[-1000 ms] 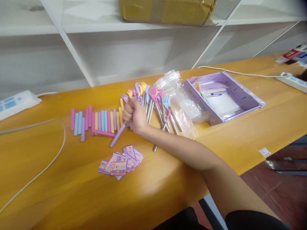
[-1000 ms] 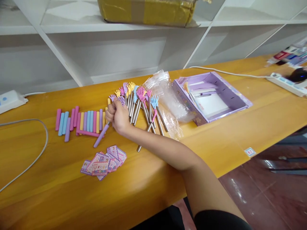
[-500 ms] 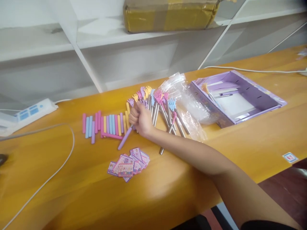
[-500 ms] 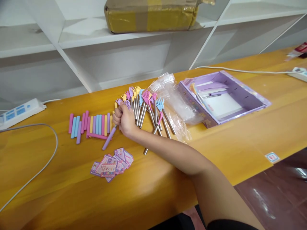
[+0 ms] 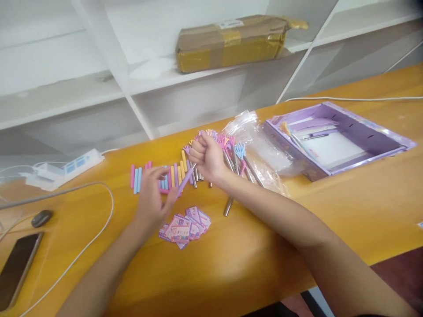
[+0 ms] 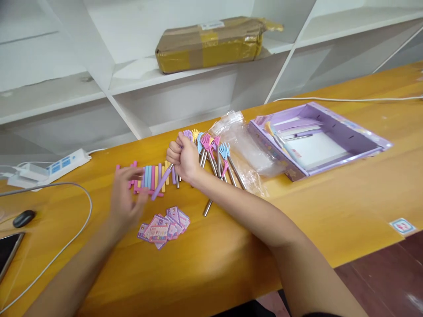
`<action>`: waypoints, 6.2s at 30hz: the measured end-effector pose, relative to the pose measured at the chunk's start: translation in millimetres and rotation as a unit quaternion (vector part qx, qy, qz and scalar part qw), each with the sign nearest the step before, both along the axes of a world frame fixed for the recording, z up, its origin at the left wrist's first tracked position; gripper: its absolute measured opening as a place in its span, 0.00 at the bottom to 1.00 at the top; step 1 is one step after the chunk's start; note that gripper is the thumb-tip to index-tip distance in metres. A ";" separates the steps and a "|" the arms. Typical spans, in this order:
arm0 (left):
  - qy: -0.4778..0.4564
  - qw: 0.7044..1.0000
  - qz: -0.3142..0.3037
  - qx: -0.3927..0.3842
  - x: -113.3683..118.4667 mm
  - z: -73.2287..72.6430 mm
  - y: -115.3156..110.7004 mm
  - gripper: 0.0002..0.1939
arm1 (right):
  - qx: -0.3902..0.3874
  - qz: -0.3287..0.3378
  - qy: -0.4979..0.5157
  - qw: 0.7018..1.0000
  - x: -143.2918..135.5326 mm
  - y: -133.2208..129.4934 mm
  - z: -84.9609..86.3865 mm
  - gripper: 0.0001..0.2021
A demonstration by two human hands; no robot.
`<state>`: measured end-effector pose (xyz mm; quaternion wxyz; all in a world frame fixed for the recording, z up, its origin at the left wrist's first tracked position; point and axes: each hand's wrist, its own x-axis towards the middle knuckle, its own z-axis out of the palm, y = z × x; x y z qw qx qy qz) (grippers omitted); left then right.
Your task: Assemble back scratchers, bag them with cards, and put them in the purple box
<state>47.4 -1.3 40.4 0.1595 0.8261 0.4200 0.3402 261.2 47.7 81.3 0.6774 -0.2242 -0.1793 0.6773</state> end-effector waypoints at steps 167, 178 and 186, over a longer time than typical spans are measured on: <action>-0.086 0.993 0.080 0.006 -121.6 -38.0 -94.8 0.14 | 0.124 -0.034 -0.420 0.899 11.5 -83.6 -57.1 0.37; -0.180 0.982 0.039 -0.031 -115.2 -40.7 -99.0 0.16 | 0.178 0.103 -0.422 0.883 -136.4 -135.7 -95.6 0.37; -0.062 0.998 0.015 0.015 -113.2 -32.9 -96.4 0.07 | 0.145 0.121 -0.370 0.910 -113.8 -116.8 -68.6 0.38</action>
